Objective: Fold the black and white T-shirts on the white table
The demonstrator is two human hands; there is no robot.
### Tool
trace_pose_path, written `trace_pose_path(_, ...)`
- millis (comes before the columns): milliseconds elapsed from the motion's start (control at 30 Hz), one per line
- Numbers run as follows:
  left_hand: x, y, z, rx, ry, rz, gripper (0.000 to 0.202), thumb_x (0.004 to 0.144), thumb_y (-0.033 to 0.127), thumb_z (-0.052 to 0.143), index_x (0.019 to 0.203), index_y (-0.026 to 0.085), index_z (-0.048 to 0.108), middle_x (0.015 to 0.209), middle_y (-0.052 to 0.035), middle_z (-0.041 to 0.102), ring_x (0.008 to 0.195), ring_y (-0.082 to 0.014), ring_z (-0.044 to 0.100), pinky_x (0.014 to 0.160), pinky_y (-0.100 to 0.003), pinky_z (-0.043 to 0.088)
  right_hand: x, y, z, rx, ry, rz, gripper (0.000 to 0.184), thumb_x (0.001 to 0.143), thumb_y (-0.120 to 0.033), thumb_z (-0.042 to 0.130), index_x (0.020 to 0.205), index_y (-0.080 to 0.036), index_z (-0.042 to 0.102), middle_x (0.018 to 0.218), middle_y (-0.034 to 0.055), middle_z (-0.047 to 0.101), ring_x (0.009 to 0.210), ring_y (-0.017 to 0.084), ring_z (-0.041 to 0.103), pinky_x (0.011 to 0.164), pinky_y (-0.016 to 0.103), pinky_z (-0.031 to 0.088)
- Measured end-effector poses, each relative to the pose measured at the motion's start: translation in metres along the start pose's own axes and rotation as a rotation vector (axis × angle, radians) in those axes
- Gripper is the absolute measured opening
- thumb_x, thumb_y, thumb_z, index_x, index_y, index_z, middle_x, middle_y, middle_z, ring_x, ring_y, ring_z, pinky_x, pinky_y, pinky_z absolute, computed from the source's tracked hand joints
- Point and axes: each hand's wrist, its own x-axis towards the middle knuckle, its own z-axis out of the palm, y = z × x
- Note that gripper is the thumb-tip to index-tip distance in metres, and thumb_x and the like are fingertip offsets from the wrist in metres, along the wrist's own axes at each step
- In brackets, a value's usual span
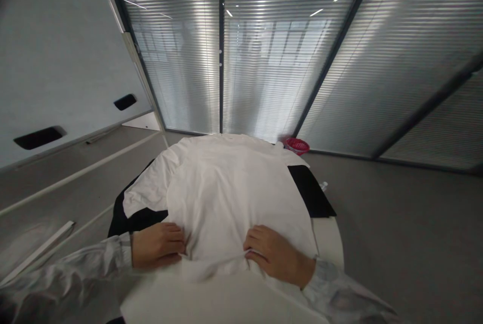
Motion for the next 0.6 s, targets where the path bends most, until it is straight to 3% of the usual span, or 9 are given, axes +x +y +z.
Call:
trace_pose_path(167,-0.007,-0.001,-0.011,-0.348,-0.086,-0.170,0.026,0.099,0.047,0.073,0.090,0.023,0.074,0.082,-0.0037,0.074,0.071,-0.0194,0.070,0.066,-0.031,0.051,-0.006,-0.011,-0.013,0.119,-0.106,0.122,0.020,0.105,-0.040,0.066,0.096,-0.023,0.072,0.093,0.0049,0.073,0.091,0.023,0.067,0.087,0.038,0.052)
trace_pose_path(267,-0.006,0.005,-0.016,-0.632,-0.214,-0.302,0.040,0.097,0.059,0.074,0.079,0.022,0.074,0.075,-0.0034,0.075,0.063,-0.0176,0.070,0.060,-0.027,0.052,-0.007,-0.018,-0.023,0.157,-0.216,0.159,0.022,0.099,-0.044,0.073,0.088,-0.025,0.074,0.083,0.0020,0.073,0.078,0.021,0.068,0.079,0.035,0.052)
trace_pose_path(333,-0.001,0.005,-0.019,-0.838,-0.341,-0.424,0.047,0.099,0.066,0.068,0.083,0.022,0.075,0.071,-0.0028,0.075,0.058,-0.0170,0.070,0.056,-0.026,0.053,-0.004,-0.014,-0.033,0.158,-0.257,0.211,0.019,0.097,-0.045,0.075,0.094,-0.026,0.076,0.082,0.0010,0.075,0.073,0.020,0.069,0.073,0.033,0.052)
trace_pose_path(400,0.007,-0.006,-0.024,-0.947,-0.378,-0.532,0.049,0.099,0.069,0.066,0.093,0.022,0.076,0.071,-0.0024,0.076,0.055,-0.0157,0.069,0.054,-0.024,0.053,0.002,-0.001,-0.045,0.108,-0.237,0.258,0.017,0.098,-0.043,0.073,0.103,-0.027,0.077,0.086,0.0014,0.076,0.073,0.020,0.070,0.070,0.032,0.053)
trace_pose_path(500,0.023,-0.046,-0.039,-0.878,-0.132,-0.657,0.050,0.094,0.069,0.073,0.095,0.019,0.075,0.077,-0.0036,0.077,0.059,-0.0150,0.069,0.058,-0.024,0.054,0.022,0.029,-0.062,-0.042,-0.095,0.205,0.021,0.101,-0.043,0.068,0.110,-0.026,0.075,0.101,0.0056,0.078,0.089,0.025,0.073,0.085,0.039,0.057)
trace_pose_path(600,0.038,-0.097,-0.063,-0.652,0.326,-0.855,0.048,0.096,0.063,0.073,0.096,0.015,0.075,0.085,-0.0068,0.077,0.070,-0.0188,0.072,0.067,-0.030,0.059,0.053,0.065,-0.072,-0.158,0.072,0.108,0.026,0.105,-0.045,0.063,0.117,-0.025,0.075,0.119,0.0096,0.077,0.113,0.030,0.071,0.109,0.050,0.054)
